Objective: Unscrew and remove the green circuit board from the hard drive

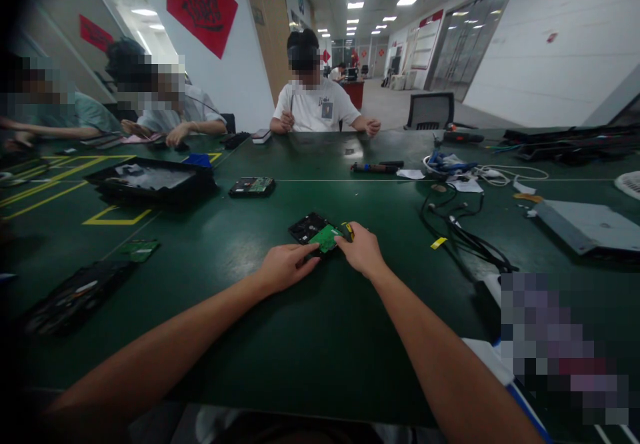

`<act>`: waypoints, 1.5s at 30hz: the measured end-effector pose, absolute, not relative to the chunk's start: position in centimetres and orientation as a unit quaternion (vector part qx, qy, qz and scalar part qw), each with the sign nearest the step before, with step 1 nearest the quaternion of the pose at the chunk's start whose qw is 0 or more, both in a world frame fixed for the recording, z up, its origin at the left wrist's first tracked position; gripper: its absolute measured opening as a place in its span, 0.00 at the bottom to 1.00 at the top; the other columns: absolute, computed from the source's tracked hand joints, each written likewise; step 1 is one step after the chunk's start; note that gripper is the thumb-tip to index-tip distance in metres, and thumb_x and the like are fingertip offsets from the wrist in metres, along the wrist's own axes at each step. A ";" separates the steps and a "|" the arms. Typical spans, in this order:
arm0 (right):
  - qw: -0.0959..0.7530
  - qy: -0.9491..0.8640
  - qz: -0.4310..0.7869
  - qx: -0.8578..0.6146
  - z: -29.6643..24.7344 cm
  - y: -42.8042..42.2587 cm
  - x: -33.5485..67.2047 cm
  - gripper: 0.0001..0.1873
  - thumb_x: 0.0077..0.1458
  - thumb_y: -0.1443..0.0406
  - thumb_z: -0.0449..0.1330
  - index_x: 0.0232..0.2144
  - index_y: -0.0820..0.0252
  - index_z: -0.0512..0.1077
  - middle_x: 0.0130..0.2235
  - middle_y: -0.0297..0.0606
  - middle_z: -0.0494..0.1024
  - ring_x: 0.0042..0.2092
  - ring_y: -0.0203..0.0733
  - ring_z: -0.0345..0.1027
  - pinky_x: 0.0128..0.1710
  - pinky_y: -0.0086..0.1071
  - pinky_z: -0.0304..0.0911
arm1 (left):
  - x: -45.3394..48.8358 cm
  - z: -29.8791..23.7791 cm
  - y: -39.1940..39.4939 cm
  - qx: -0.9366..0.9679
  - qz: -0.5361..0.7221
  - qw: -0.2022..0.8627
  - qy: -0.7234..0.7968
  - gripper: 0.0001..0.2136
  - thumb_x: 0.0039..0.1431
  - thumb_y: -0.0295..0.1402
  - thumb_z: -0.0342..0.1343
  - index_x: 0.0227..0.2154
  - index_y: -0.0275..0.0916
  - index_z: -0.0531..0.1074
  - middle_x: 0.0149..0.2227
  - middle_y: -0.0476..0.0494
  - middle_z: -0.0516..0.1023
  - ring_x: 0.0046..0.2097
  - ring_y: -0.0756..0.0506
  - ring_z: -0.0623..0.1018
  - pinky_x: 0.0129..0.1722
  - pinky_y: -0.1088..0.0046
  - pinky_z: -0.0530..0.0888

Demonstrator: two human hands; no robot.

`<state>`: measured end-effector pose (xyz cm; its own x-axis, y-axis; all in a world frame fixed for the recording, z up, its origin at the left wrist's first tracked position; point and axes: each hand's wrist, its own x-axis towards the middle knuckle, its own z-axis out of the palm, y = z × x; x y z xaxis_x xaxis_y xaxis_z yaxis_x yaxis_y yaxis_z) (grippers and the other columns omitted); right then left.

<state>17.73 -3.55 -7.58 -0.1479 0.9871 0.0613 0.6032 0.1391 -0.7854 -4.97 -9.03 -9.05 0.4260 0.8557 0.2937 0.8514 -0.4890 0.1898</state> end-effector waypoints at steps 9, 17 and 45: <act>0.288 -0.729 0.207 -0.585 -6.8 -2.5 19.1 0.15 0.60 0.51 0.60 0.36 0.56 0.75 0.36 0.37 0.79 0.36 0.43 0.69 0.34 0.32 0.57 | -3.3 -8.3 -9.3 0.845 0.222 -0.078 0.481 0.23 0.67 0.46 0.52 0.57 0.38 0.72 0.49 0.34 0.77 0.51 0.36 0.75 0.50 0.55 0.74; 0.326 -0.703 0.061 -0.629 -6.5 -0.8 22.4 0.21 0.66 0.48 0.52 0.41 0.56 0.74 0.37 0.41 0.79 0.37 0.47 0.71 0.36 0.35 0.56 | -0.5 -8.9 -7.4 0.852 0.208 -0.050 0.477 0.19 0.69 0.42 0.53 0.59 0.42 0.71 0.55 0.37 0.74 0.57 0.35 0.71 0.56 0.52 0.69; 0.145 -0.843 0.058 -0.514 -8.9 0.4 23.3 0.22 0.64 0.59 0.59 0.58 0.57 0.74 0.53 0.48 0.73 0.53 0.51 0.69 0.54 0.41 0.64 | -2.0 -10.1 -5.6 0.872 0.220 -0.021 0.437 0.13 0.68 0.30 0.53 0.53 0.37 0.74 0.59 0.37 0.76 0.62 0.39 0.73 0.63 0.55 0.70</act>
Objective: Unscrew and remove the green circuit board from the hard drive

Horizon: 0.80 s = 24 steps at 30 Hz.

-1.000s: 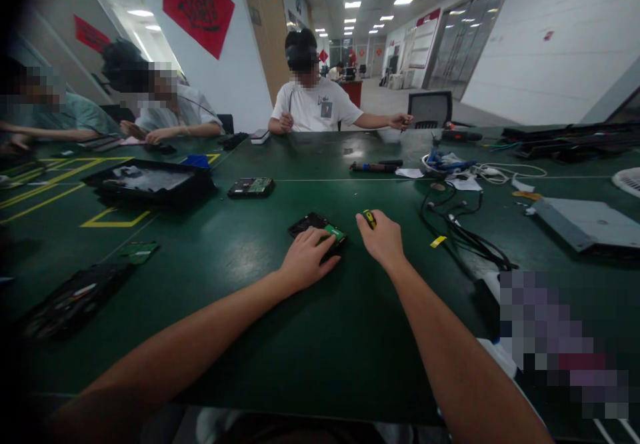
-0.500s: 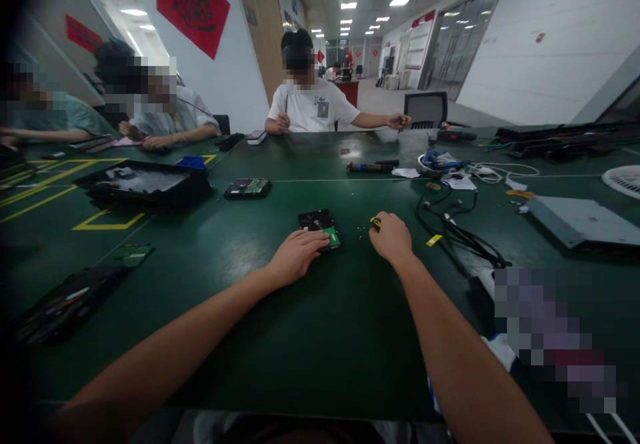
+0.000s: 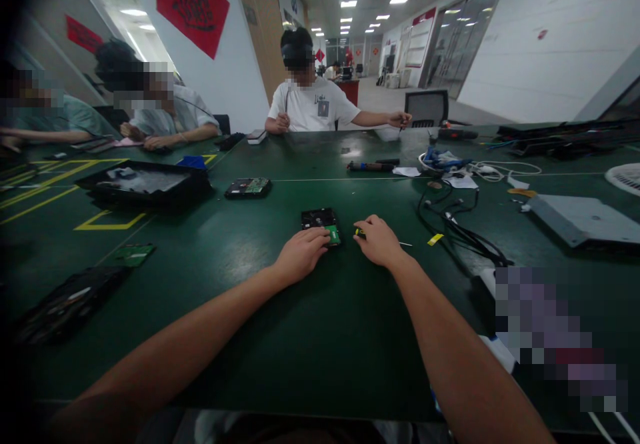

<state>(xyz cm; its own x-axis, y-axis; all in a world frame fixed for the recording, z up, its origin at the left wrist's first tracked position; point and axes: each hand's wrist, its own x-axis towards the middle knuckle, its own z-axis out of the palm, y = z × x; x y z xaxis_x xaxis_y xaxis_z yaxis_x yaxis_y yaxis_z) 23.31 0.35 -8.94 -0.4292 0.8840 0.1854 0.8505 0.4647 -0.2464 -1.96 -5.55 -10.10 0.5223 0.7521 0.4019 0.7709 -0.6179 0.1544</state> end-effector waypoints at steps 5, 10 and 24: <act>0.159 -0.840 0.056 -0.516 -9.2 0.6 23.2 0.16 0.64 0.60 0.59 0.51 0.57 0.77 0.50 0.46 0.74 0.50 0.49 0.69 0.51 0.40 0.64 | -2.4 -10.3 -5.6 -0.870 -0.240 -0.007 -0.430 0.13 0.68 0.28 0.52 0.53 0.36 0.74 0.59 0.37 0.75 0.63 0.41 0.72 0.66 0.58 0.68; 0.165 -0.836 0.047 -0.521 -9.3 1.0 23.0 0.11 0.65 0.61 0.58 0.45 0.58 0.77 0.46 0.45 0.76 0.48 0.48 0.69 0.47 0.38 0.64 | -2.2 -10.2 -5.6 -0.863 -0.253 -0.025 -0.436 0.13 0.68 0.28 0.53 0.52 0.41 0.74 0.59 0.40 0.75 0.62 0.42 0.73 0.64 0.56 0.71; 0.208 -0.796 0.004 -0.568 -8.6 1.0 24.6 0.12 0.66 0.64 0.56 0.49 0.56 0.74 0.49 0.44 0.79 0.49 0.48 0.73 0.48 0.38 0.65 | -2.2 -9.8 -6.2 -0.854 -0.236 0.045 -0.461 0.16 0.69 0.32 0.53 0.57 0.44 0.75 0.61 0.37 0.70 0.60 0.36 0.70 0.58 0.50 0.72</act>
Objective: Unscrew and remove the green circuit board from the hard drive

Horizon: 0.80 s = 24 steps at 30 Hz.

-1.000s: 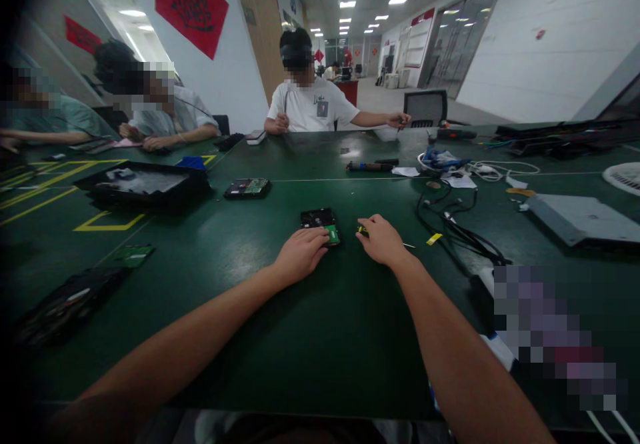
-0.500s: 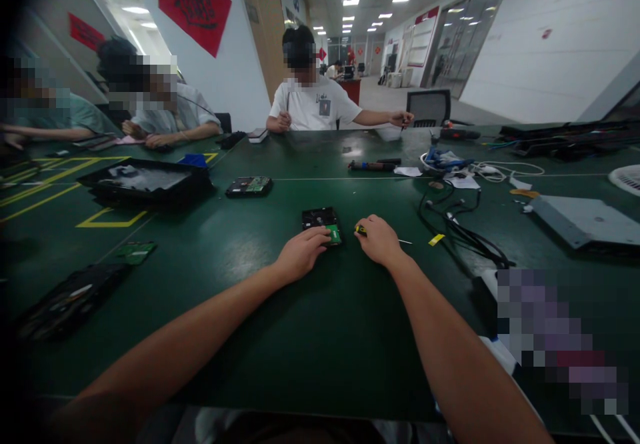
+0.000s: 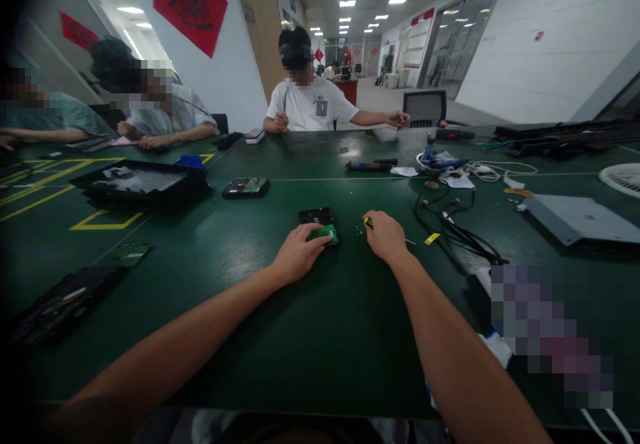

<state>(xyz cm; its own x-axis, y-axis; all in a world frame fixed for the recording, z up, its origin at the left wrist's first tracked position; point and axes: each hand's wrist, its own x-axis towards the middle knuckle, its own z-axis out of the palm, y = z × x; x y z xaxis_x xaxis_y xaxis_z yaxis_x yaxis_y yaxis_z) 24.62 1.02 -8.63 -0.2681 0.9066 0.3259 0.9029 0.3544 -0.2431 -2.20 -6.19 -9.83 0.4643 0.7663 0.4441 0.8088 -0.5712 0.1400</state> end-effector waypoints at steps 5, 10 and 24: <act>0.162 -0.816 0.019 -0.555 -8.6 0.7 24.4 0.15 0.66 0.56 0.57 0.49 0.56 0.76 0.48 0.44 0.77 0.48 0.48 0.72 0.46 0.38 0.65 | -2.2 -10.2 -6.0 -0.861 -0.230 0.035 -0.451 0.17 0.70 0.31 0.52 0.58 0.43 0.73 0.58 0.38 0.74 0.59 0.38 0.72 0.58 0.52 0.72; 0.136 -0.819 0.028 -0.557 -8.7 0.4 23.7 0.20 0.66 0.51 0.57 0.53 0.54 0.75 0.51 0.46 0.75 0.47 0.49 0.72 0.43 0.38 0.66 | -2.3 -10.4 -5.8 -0.861 -0.242 0.033 -0.446 0.16 0.69 0.30 0.53 0.58 0.44 0.74 0.58 0.39 0.74 0.59 0.39 0.73 0.58 0.53 0.72; 0.177 -0.790 -0.011 -0.586 -8.5 0.8 24.0 0.13 0.69 0.56 0.53 0.46 0.53 0.74 0.45 0.41 0.79 0.43 0.47 0.73 0.40 0.36 0.61 | -2.3 -10.2 -5.8 -0.860 -0.234 0.032 -0.452 0.16 0.69 0.31 0.53 0.58 0.43 0.74 0.58 0.38 0.74 0.58 0.38 0.72 0.57 0.52 0.73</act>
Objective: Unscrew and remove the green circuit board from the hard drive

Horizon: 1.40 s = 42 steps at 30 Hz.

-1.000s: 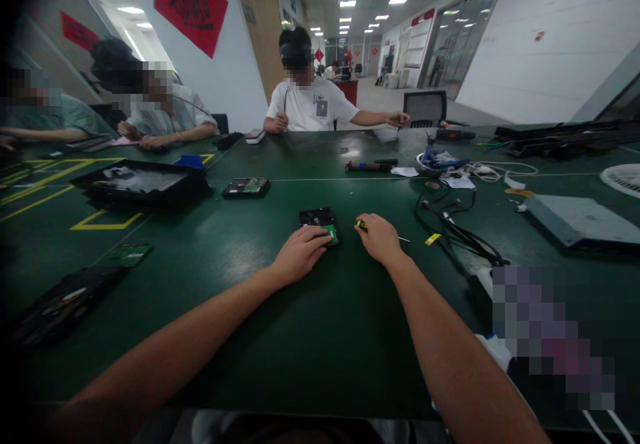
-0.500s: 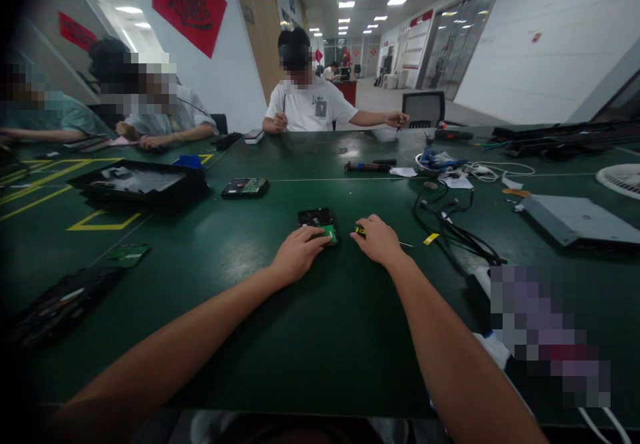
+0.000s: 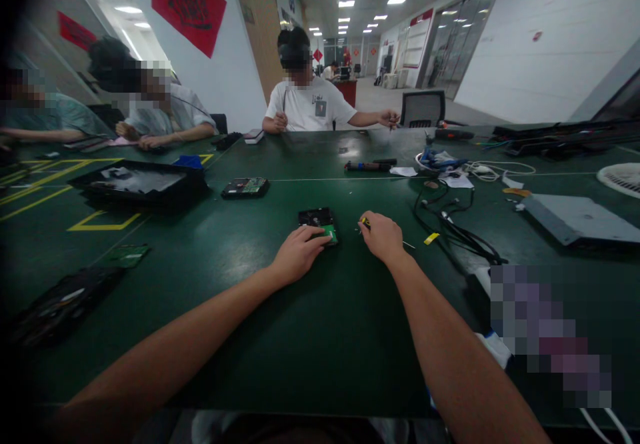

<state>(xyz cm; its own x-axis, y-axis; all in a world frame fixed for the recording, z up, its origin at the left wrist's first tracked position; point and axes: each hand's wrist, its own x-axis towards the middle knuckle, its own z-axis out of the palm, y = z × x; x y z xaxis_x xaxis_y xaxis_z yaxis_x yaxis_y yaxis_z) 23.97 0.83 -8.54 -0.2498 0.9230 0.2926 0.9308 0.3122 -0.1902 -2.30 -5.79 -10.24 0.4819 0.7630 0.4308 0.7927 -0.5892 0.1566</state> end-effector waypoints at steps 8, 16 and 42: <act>0.110 -0.806 0.001 -0.582 -7.9 0.4 24.6 0.13 0.67 0.55 0.54 0.43 0.56 0.74 0.44 0.43 0.78 0.44 0.48 0.72 0.40 0.37 0.61 | -2.2 -10.0 -5.9 -0.860 -0.238 0.027 -0.451 0.16 0.69 0.30 0.53 0.57 0.43 0.74 0.57 0.38 0.74 0.58 0.38 0.72 0.57 0.52 0.73; 0.100 -0.804 0.008 -0.587 -8.3 0.5 24.2 0.12 0.66 0.57 0.56 0.43 0.57 0.74 0.45 0.44 0.77 0.43 0.47 0.71 0.40 0.36 0.62 | -2.2 -10.0 -5.9 -0.858 -0.236 0.023 -0.455 0.16 0.69 0.31 0.53 0.58 0.44 0.73 0.58 0.38 0.74 0.59 0.38 0.72 0.57 0.51 0.72; 0.115 -0.809 0.001 -0.576 -8.6 1.1 24.2 0.12 0.67 0.58 0.55 0.42 0.56 0.76 0.46 0.43 0.76 0.44 0.46 0.71 0.39 0.36 0.63 | -2.3 -10.1 -5.9 -0.858 -0.235 0.024 -0.455 0.17 0.69 0.31 0.53 0.58 0.43 0.73 0.58 0.39 0.73 0.58 0.38 0.72 0.58 0.51 0.72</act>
